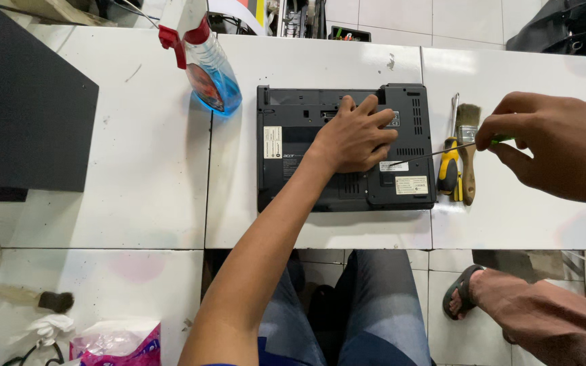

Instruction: The person uses a screwdriver to remove screws from the back panel of a laptop placed on a white desk. The person systematically unscrews multiple fasteners around the device's base while holding the laptop steady with the other hand.

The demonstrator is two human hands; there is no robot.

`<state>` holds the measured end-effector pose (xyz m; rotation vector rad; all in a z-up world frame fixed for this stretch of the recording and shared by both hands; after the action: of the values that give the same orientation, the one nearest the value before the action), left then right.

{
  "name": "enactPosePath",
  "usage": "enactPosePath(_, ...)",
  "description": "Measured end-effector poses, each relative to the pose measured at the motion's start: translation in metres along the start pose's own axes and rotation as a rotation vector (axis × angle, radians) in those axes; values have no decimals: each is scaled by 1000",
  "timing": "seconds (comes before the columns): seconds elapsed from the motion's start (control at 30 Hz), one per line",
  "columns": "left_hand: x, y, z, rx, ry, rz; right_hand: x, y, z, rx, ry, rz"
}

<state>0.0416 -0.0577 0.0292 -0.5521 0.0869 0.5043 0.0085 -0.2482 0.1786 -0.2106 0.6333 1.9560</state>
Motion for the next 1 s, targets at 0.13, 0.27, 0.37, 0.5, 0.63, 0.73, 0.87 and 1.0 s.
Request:
enactPosePath(0.13, -3, -9, 3, 15, 56, 43, -1, 2, 0, -61, -32, 1)
enactPosePath(0.27, -1, -15, -2, 8, 119, 66, 1, 5, 1, -64, -33, 6)
enactPosePath(0.37, 1, -16, -4, 3, 129, 66, 3, 6, 1, -72, -50, 6)
enactPosePath(0.5, 3, -18, -3, 0, 178, 92, 8, 8, 2, -76, -147, 41)
enactPosePath(0.63, 16, -23, -4, 145, 290, 195, 20, 12, 2, 39, -79, 25)
enactPosePath(0.73, 24, -13, 26, -42, 421, 223, 25, 14, 13, -141, -210, 65)
enactPosePath(0.87, 26, 23, 52, -167, 439, 305, 31, 12, 16, -130, -232, 59)
enactPosePath(1.0, 22, 55, 66, -289, 532, 350, 34, 9, 17, -67, -234, 41)
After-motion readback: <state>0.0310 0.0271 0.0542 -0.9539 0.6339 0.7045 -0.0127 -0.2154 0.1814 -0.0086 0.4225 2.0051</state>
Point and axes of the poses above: each hand's wrist, its own y-axis away from the middle knuckle, its own z-axis out of the back of the hand, x = y × z, the point moved 7 cm from there along -y, towards the middle knuckle, and after that the axes turned 11 degrees about y, right-handed, at the moved point
